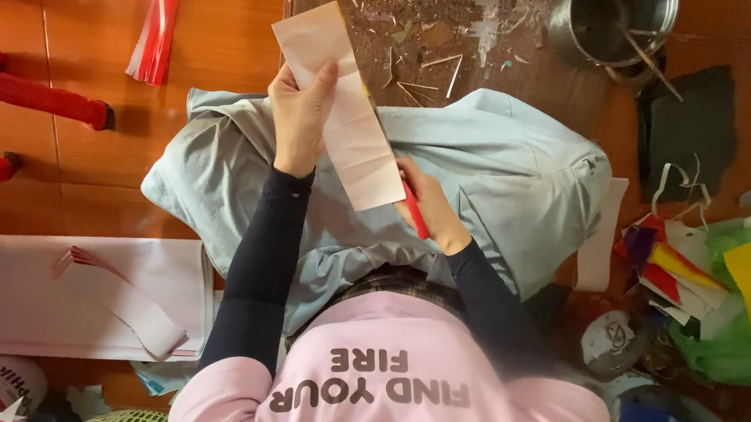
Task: Cutting and folding colored paper strips for a craft project.
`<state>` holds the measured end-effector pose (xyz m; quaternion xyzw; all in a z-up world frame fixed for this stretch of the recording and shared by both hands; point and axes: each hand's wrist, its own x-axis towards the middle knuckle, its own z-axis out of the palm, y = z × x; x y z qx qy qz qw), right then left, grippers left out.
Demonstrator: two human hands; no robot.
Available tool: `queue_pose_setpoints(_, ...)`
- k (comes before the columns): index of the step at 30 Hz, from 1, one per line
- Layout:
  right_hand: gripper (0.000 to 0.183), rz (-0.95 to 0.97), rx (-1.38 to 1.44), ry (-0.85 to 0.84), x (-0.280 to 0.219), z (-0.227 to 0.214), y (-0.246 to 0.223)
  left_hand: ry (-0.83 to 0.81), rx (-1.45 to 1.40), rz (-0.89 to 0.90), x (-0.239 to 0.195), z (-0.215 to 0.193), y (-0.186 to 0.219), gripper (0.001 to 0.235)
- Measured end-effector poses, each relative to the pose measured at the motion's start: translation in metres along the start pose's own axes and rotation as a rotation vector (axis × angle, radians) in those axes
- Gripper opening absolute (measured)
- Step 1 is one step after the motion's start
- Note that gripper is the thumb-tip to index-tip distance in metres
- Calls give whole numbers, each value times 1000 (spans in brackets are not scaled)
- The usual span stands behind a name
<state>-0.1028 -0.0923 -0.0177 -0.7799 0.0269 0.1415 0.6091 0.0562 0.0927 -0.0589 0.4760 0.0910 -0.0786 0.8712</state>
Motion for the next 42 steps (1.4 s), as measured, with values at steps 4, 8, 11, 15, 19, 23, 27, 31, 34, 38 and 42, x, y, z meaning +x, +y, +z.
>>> queue_pose_setpoints(4, 38, -22, 11, 20, -3, -2, -3, 4, 5, -6, 0, -3, 2, 26)
queue_pose_setpoints(8, 40, 44, 11, 27, -1, 0, 3, 10, 2, -17, 0, -1, 5, 26)
queue_pose_setpoints(11, 36, 59, -4, 32, 1, 5, 9, 9, -32, -33, -1, 1, 10, 25)
queue_pose_setpoints(15, 37, 86, 72, 71, 5, 13, 12, 9, -78, -59, 1, -1, 8, 24)
queue_pose_setpoints(19, 41, -6, -21, 170, 21, 10, 20, 8, -117, -113, 17, -31, -13, 24)
queue_pose_setpoints(23, 38, 448, 6, 97, 62, -37, 9, -14, -168, -232, 33, -72, -10, 21)
queue_pose_setpoints(27, 57, 292, -665, -114, 91, -84, 39, -2, -225, -373, 39, -107, -16, 21)
queue_pose_setpoints(31, 49, 162, -1124, -78, 114, -133, 41, 36, -237, -337, 44, -117, -29, 21)
queue_pose_setpoints(34, 37, 252, -1103, 40, 135, -189, 79, 31, -232, -338, 45, -113, -30, 21)
queue_pose_setpoints(38, 31, 124, -1039, 205, 143, -230, 180, 17, -233, -350, 40, -103, -23, 21)
queue_pose_setpoints(42, 20, 208, -1164, 381, 161, -197, 189, 39, -194, -366, 38, -97, -18, 20)
